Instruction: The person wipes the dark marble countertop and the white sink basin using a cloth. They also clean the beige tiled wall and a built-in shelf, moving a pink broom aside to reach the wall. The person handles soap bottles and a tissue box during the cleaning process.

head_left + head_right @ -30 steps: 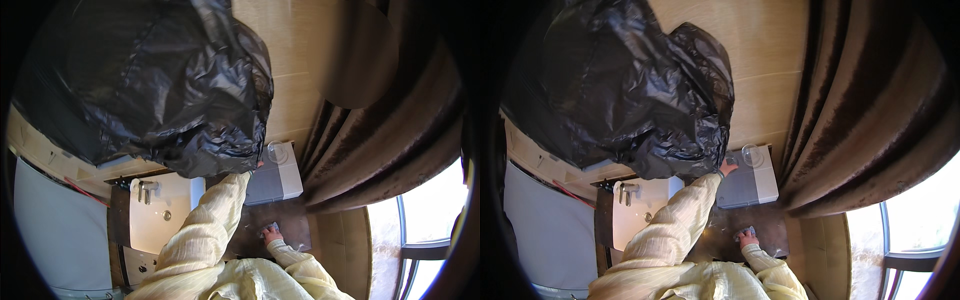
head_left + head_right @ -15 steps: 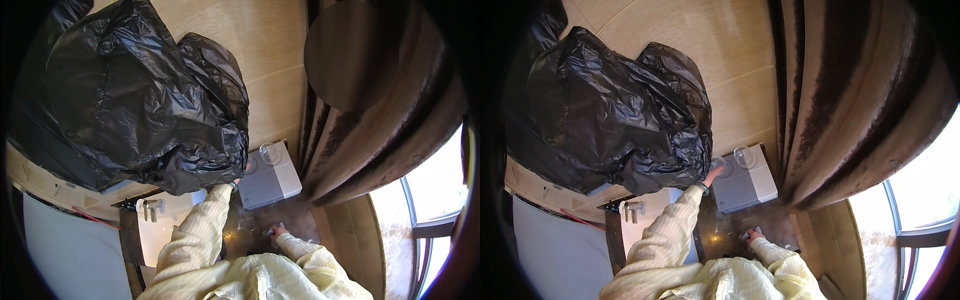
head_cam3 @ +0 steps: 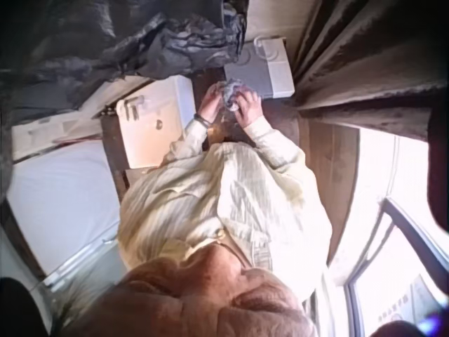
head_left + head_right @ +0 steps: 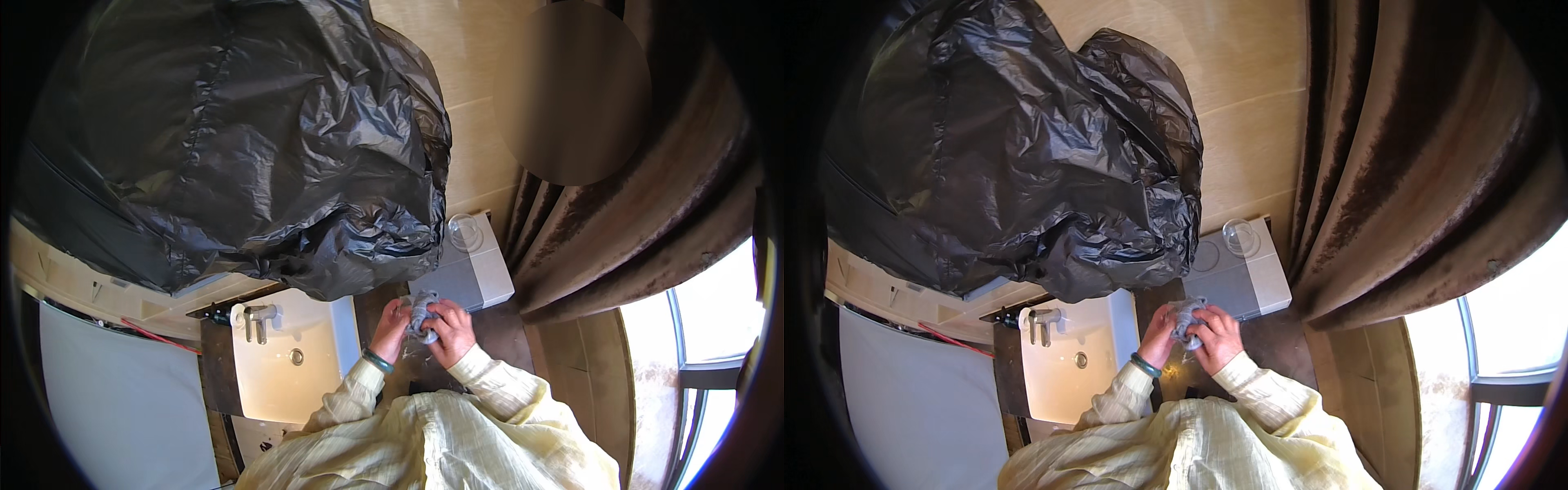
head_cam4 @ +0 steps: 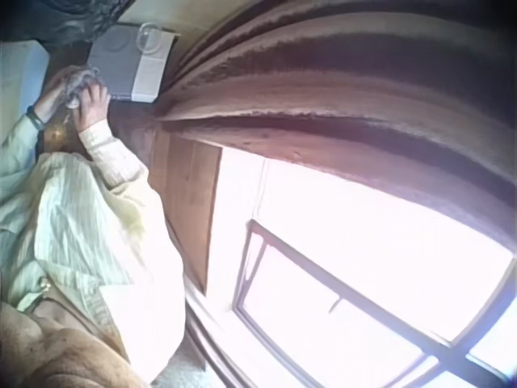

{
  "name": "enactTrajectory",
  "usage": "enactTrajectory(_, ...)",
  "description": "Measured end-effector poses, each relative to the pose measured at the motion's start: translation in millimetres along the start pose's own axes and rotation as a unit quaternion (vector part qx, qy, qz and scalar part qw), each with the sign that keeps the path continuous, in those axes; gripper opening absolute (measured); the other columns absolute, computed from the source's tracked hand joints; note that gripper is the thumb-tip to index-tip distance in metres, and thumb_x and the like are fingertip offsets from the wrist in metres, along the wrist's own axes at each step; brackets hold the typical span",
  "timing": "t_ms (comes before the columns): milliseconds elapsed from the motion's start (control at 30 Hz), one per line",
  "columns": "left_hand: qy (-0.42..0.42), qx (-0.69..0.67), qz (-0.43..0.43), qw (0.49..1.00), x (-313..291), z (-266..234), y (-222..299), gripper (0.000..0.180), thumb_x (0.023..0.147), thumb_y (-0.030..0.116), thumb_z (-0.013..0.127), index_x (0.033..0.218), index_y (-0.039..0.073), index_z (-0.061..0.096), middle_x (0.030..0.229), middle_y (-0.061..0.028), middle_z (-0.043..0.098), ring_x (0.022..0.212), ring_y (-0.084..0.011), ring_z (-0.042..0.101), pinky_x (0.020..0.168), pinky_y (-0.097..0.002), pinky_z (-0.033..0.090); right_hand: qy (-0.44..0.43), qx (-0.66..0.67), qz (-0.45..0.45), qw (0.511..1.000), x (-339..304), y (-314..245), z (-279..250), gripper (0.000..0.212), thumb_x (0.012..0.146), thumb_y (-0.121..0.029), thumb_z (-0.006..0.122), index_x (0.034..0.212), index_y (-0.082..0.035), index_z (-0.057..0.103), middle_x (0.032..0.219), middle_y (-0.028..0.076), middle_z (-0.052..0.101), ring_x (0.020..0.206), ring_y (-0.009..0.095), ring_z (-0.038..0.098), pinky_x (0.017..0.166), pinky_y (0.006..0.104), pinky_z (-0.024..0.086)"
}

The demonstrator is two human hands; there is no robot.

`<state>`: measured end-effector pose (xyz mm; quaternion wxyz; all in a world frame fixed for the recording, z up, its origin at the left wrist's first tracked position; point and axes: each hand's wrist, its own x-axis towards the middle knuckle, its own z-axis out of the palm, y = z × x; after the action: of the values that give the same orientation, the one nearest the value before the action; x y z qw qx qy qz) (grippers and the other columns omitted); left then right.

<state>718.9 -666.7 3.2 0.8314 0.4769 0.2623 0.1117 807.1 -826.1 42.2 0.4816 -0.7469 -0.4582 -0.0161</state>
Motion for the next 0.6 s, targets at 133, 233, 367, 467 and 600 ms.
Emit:
enactTrajectory(133,-0.058,-0.051,0.005,0.997,-16,-1,-3,0.035,0.094,0.024,0.055,0.125,0.012,0.045,0.12,-0.0022,0.053,0.11,-0.0143,0.052,0.093,-0.0328,0.044,0.032,0.039,-0.044,0.998,7,-13,14,0.042,0.068,-0.005,0.065,0.108,-0.008,0.052,0.122,0.015,0.05,0.117,0.041,0.046,0.096,0.0489,0.036)
enactTrajectory(233,-0.049,-0.031,0.02,0.998,-22,5,6,0.036,0.091,0.017,0.057,0.122,0.007,0.042,0.116,-0.0033,0.052,0.106,-0.013,0.053,0.091,-0.0301,0.044,0.035,0.038,-0.035,0.998,6,-17,16,0.041,0.071,-0.006,0.061,0.11,-0.007,0.051,0.123,0.016,0.049,0.116,0.04,0.047,0.096,0.0476,0.037)
enactTrajectory(367,-0.028,-0.009,0.041,0.999,-34,9,15,0.046,0.087,0.008,0.058,0.127,0.004,0.036,0.113,-0.005,0.053,0.103,-0.0134,0.053,0.089,-0.0289,0.044,0.055,0.091,0.022,0.994,5,-21,19,0.033,0.077,-0.009,0.056,0.11,-0.005,0.052,0.121,0.017,0.052,0.111,0.038,0.05,0.094,0.0432,0.04)
enactTrajectory(467,-0.054,0.045,0.057,0.996,-43,12,22,0.056,0.083,0.007,0.065,0.13,0.006,0.035,0.115,-0.0057,0.051,0.102,-0.0145,0.052,0.088,-0.0292,0.045,0.048,0.186,0.114,0.975,3,-13,23,0.026,0.086,-0.012,0.05,0.11,-0.005,0.053,0.113,0.016,0.057,0.105,0.031,0.055,0.091,0.0377,0.043)
enactTrajectory(600,-0.077,0.242,0.084,0.963,-52,28,36,0.073,0.076,0.01,0.074,0.135,0.009,0.03,0.115,-0.0056,0.048,0.104,-0.0149,0.051,0.089,-0.0319,0.046,0.035,0.542,0.385,0.747,3,16,35,0.03,0.097,-0.022,0.04,0.115,-0.003,0.054,0.105,0.007,0.062,0.096,0.02,0.059,0.087,0.0312,0.045)
